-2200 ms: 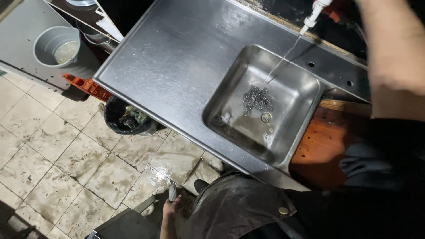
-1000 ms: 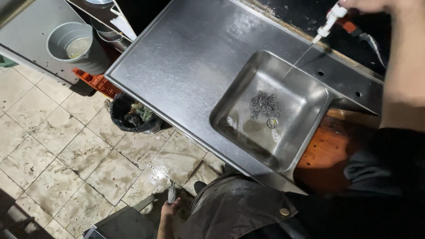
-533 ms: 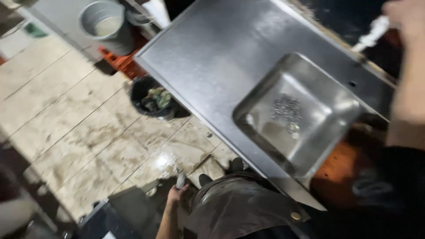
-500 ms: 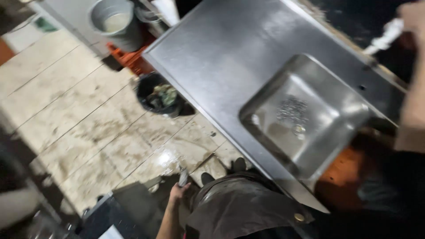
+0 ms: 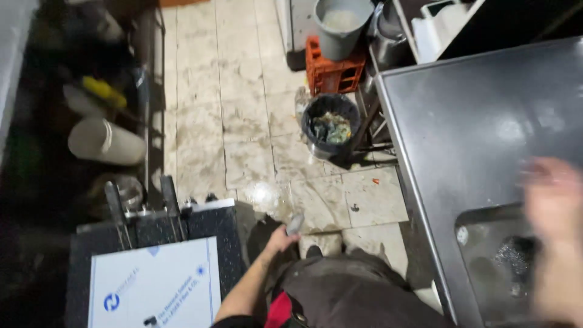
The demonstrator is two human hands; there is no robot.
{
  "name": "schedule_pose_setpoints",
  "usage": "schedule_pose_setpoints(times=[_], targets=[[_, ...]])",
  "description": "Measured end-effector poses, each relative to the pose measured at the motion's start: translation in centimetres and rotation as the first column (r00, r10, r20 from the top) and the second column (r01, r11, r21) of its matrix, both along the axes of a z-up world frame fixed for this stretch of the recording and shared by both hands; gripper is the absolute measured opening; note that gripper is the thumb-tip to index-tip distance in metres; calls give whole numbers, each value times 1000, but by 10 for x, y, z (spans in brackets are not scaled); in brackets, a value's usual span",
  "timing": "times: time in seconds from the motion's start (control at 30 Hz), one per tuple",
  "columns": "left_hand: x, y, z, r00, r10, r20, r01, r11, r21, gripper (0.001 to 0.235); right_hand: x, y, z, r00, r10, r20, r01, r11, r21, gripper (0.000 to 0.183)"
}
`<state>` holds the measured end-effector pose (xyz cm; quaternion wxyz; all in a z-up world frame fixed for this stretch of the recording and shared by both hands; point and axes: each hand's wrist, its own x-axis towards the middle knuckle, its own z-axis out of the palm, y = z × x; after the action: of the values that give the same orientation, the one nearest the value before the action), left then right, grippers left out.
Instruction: Cleaning a stainless steel kitchen counter with soap, a rag, and a metal scrubber.
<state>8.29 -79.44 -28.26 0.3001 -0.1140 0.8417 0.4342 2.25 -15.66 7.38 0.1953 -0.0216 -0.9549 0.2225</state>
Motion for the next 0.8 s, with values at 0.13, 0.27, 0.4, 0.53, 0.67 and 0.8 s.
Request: schedule_pose_setpoints(times=[0.13, 0.27, 0.4, 0.53, 0.67, 0.8], targets=[[-34, 7, 20, 996, 9, -91, -5, 999, 45, 79, -54, -209, 9, 907, 421, 35, -56, 201, -978, 61], [-71, 14, 91, 975, 212, -64, -196, 961, 193, 74, -105, -294, 17, 630, 697, -343, -56, -400, -915, 92], [-101, 13, 163, 915, 403, 20, -378, 839, 392, 66, -150, -333, 13, 576, 744, -339, 102, -476, -873, 90], [-134, 2, 220, 863, 506, -6, -433, 744, 509, 66, -200, -376, 0, 501, 787, -360, 205, -512, -834, 89], [-170, -16, 231, 822, 538, -185, -430, 801, 417, 67, -266, -439, -94, 356, 928, -107, 3, -115, -993, 79], [-206, -27, 237, 856, 422, -297, -400, 906, 135, 66, -298, -518, -216, 359, 798, 484, -591, 596, -544, 57]])
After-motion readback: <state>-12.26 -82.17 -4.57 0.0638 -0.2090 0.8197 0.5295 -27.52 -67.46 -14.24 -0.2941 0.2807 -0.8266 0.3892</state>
